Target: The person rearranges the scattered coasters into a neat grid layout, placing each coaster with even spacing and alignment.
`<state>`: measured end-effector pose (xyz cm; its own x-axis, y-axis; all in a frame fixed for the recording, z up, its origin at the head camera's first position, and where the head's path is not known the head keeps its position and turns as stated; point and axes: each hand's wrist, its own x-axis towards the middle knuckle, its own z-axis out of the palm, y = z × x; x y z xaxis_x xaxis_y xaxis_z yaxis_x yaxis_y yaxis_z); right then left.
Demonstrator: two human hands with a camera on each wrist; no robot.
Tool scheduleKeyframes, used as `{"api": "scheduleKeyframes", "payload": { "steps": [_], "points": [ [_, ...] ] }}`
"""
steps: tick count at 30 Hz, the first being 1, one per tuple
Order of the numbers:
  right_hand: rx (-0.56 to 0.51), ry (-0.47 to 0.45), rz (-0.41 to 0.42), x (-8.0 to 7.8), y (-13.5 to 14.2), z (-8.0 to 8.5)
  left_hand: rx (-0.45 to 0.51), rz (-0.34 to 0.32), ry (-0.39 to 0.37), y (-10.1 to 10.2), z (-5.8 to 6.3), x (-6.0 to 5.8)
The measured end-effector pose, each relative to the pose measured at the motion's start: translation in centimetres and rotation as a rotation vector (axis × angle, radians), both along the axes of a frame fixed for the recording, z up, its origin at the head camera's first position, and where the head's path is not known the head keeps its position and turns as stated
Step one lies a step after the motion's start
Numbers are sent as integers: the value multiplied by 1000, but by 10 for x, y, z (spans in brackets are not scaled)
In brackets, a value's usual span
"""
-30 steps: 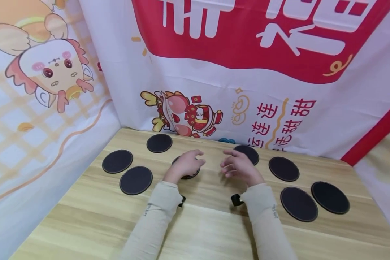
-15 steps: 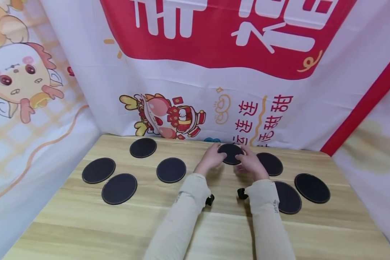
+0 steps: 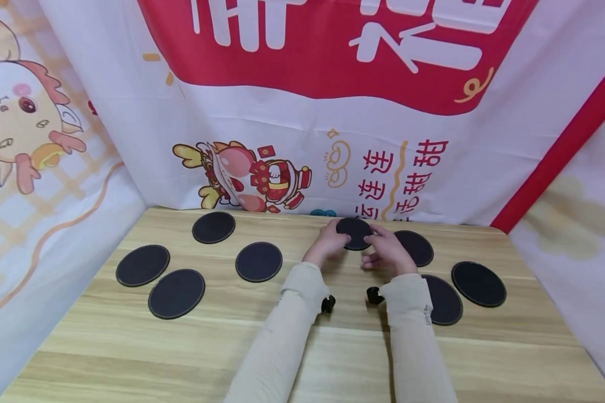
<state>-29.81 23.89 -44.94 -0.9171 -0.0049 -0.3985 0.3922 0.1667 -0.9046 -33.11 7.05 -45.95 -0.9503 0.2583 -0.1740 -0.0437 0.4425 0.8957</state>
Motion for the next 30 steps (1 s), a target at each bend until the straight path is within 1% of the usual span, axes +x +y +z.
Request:
{"api": "scheduleKeyframes", "payload": {
  "steps": [4, 5, 8, 13, 17, 21, 26, 28, 30],
  "points": [
    [-27, -2, -29, 0, -1, -1, -6, 26, -11, -2, 0, 0],
    [-41, 2, -48, 0, -1, -1, -11, 33, -9, -2, -1, 0],
    [-91, 17, -121, 0, -1, -1, 26, 69, -35, -3, -1, -2],
    [-159, 86, -222, 1, -3, 1, 182, 133, -137, -5, -3, -3],
    [-215, 134, -287, 1, -6, 3, 277, 153, -190, -7, -7, -2],
    [-254, 152, -338, 1, -9, 4, 346, 194, -179, -7, -11, -1],
    [-311, 177, -382, 4, -14, 9, 404, 275, -127, -8, -12, 1],
    [-330, 180, -379, 5, -14, 10, 417, 280, -114, -10, -12, 2],
    [-338, 177, -362, 6, -13, 11, 425, 267, -106, -13, -12, 2]
  ]
}}
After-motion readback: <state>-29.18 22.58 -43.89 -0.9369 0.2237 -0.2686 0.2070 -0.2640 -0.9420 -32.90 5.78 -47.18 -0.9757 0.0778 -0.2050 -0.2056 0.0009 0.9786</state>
